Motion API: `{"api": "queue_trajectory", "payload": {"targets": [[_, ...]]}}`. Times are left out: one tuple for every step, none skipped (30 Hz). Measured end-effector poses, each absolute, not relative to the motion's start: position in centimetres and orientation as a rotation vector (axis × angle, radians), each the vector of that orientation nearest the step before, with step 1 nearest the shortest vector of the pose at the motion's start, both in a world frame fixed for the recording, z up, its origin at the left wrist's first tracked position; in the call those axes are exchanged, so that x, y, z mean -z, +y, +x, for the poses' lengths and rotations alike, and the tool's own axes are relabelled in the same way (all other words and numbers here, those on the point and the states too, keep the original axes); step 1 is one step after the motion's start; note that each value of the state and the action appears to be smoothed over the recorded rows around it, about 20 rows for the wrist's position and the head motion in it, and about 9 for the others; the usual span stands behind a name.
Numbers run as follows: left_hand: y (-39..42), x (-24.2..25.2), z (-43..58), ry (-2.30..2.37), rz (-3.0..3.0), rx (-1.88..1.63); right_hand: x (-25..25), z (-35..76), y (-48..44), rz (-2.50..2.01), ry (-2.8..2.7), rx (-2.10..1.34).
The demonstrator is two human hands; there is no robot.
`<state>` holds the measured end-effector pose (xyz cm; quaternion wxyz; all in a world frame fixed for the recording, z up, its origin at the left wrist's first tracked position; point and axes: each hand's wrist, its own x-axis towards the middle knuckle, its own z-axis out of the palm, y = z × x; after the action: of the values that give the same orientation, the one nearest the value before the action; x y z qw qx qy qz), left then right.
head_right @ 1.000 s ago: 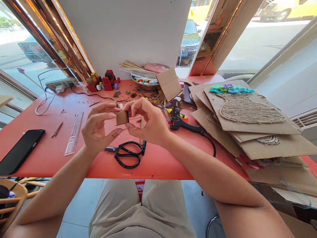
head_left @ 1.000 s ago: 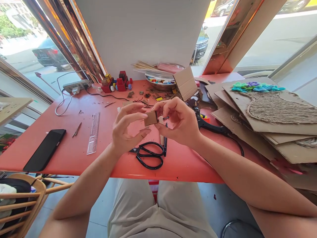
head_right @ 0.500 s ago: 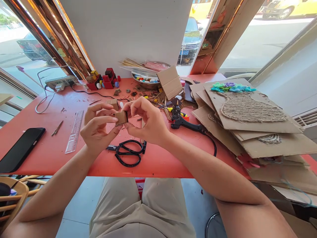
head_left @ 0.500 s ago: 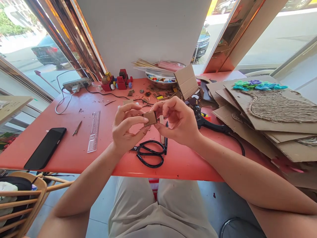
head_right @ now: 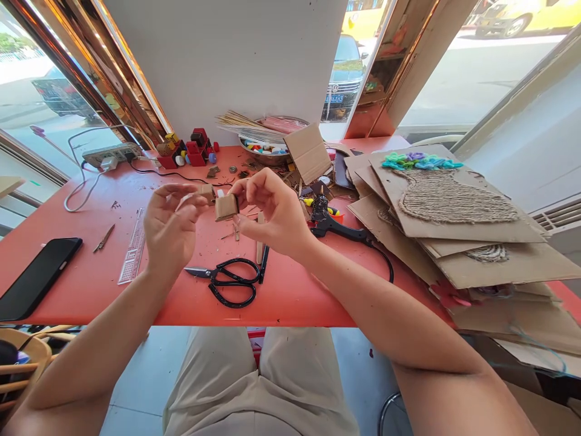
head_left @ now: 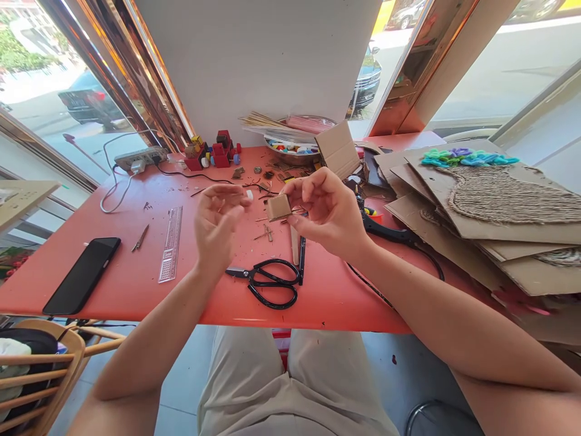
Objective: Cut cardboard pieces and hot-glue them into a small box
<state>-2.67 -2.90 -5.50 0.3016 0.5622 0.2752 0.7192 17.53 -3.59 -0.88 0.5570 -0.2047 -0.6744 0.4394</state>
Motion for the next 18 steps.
{"api": "queue_trajectory", "payload": {"targets": [[-2.4,5.4,-3.4,0.773,1.346,-1.941,0.9,17.6,-3.5,-0.488,-1.583,-1.049],[-1.8,5.1,-4.4,0.820,1.206,-1.977,0.9,17.7,-3.4,-0.491,-1.578,-1.055],[-1.3,4.8,-5.5,0.849,1.085,-2.011,0.9,17.8,-3.3,-0.489,-1.578,-1.053],[-0.8,4.5,-6.5,0.860,0.989,-2.034,1.0,17.8,-3.3,-0.487,-1.585,-1.041],[-0.4,4.1,-7.5,0.872,0.921,-2.036,1.0,17.8,-3.3,-0.485,-1.597,-1.021],[-0.2,3.8,-8.2,0.890,0.884,-2.011,1.1,17.7,-3.3,-0.486,-1.614,-0.996],[-0.1,3.5,-8.6,0.906,0.875,-1.969,1.1,17.7,-3.4,-0.491,-1.632,-0.969],[-0.2,3.2,-8.7,0.923,0.908,-1.896,1.2,17.6,-3.5,-0.500,-1.650,-0.943],[-0.4,3.1,-8.4,0.933,0.953,-1.811,1.2,17.6,-3.6,-0.511,-1.666,-0.920],[-0.7,3.1,-7.8,0.932,1.003,-1.717,1.2,17.5,-3.7,-0.522,-1.681,-0.897],[-1.1,3.1,-7.0,0.918,1.053,-1.620,1.3,17.5,-3.8,-0.531,-1.696,-0.877],[-1.6,3.2,-6.0,0.884,1.102,-1.531,1.3,17.4,-3.8,-0.538,-1.711,-0.859],[-2.1,3.3,-5.0,0.840,1.150,-1.439,1.4,17.4,-3.8,-0.541,-1.726,-0.841],[-2.6,3.5,-4.1,0.801,1.185,-1.354,1.4,17.4,-3.8,-0.543,-1.743,-0.825],[-3.0,3.6,-3.3,0.768,1.197,-1.287,1.5,17.4,-3.8,-0.549,-1.758,-0.809],[-3.4,3.7,-2.7,0.738,1.200,-1.228,1.6,17.4,-3.8,-0.555,-1.773,-0.794],[-3.8,3.7,-2.3,0.716,1.199,-1.185,1.6,17.4,-3.8,-0.563,-1.786,-0.779],[-4.0,3.7,-2.1,0.701,1.195,-1.156,1.7,17.4,-3.8,-0.569,-1.798,-0.764]]}}
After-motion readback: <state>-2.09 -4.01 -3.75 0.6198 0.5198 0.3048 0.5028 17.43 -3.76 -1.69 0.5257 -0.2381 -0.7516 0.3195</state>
